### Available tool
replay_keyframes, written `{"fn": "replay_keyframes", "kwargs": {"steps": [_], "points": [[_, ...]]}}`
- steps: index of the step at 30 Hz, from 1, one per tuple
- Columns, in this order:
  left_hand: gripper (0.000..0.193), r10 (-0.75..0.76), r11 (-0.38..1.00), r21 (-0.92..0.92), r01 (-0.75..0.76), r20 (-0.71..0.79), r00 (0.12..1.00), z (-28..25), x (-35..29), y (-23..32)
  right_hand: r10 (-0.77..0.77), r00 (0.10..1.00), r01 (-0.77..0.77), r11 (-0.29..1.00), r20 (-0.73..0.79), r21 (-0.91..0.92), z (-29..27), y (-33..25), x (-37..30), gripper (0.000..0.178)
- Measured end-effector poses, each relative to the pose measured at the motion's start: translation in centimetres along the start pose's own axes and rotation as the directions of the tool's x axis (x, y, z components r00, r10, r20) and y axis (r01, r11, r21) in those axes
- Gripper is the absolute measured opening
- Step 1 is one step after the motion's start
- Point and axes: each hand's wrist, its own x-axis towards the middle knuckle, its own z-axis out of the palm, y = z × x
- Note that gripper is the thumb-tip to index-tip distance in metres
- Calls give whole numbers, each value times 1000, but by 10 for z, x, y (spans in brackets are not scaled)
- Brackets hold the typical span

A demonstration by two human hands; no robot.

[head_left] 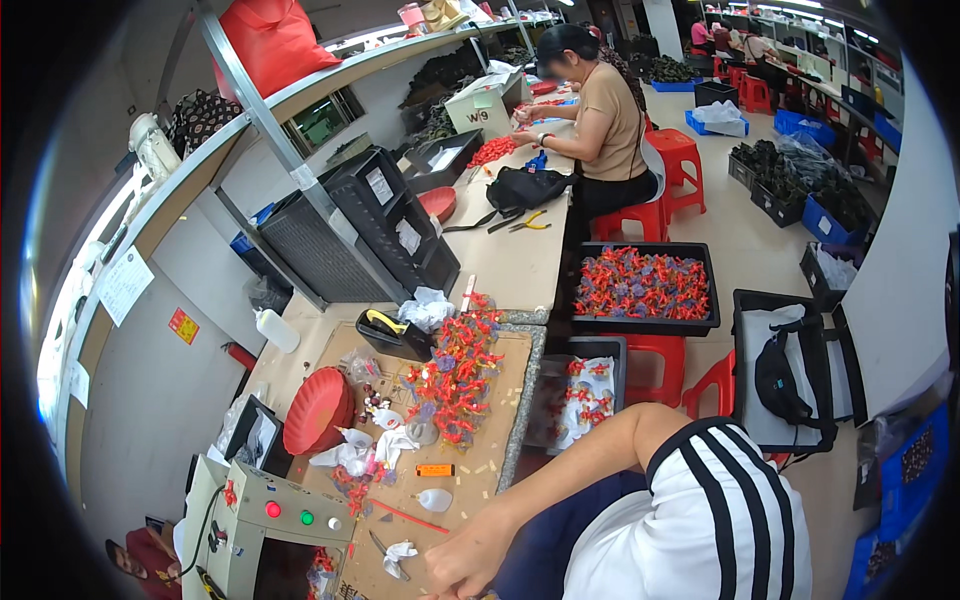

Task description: Assemble small red and blue plastic components into toy figures using glue.

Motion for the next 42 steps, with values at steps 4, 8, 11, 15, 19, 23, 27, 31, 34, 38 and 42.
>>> {"fn": "replay_keyframes", "kwargs": {"steps": [4, 8, 11, 15, 19, 23, 27, 31, 34, 38, 42], "points": [[46, 60, 997, 50, -61, 25, 998, -1, 3, 0, -49, 998, 48, 998, -33, -34, 1, 3, 0, 9], [47, -43, 996, -71, 45, 29, 999, 0, 1, 1, -51, 997, 52, 999, -54, 3, 3, 4, -1, 9], [47, -64, 996, -54, 65, 10, 998, 1, 0, 3, -45, 999, 44, 998, -15, -51, 0, 3, 0, 9], [46, -35, 999, -8, 35, 0, 999, -1, -1, 3, -60, 998, 59, 998, -35, -26, -1, -2, 1, 9], [45, -26, 1000, -10, 26, 23, 999, 1, 0, 7, -43, 999, 43, 999, -27, 18, -4, -7, 0, 8], [45, -43, 999, -4, 43, -3, 999, 4, -1, 8, -28, 999, 30, 998, -39, 46, -4, -9, -1, 7], [45, -42, 999, -13, 42, 23, 999, 0, -1, 4, -41, 999, 42, 999, -19, 21, -6, -8, 0, 8], [45, -68, 998, 5, 68, 19, 997, 3, -1, 8, -12, 1000, 13, 999, -15, 35, -8, -12, -1, 8], [45, -35, 999, -6, 35, 16, 999, 3, -2, 9, -16, 1000, 16, 999, -9, 36, -6, -11, 1, 8], [46, -70, 997, -31, 70, 3, 998, 7, -4, 17, -71, 997, 71, 997, 20, 9, 0, -6, 0, 8], [46, -67, 998, 13, 67, -22, 998, 6, -10, 12, -20, 1000, 21, 994, -15, 107, 1, -14, -1, 10]]}}
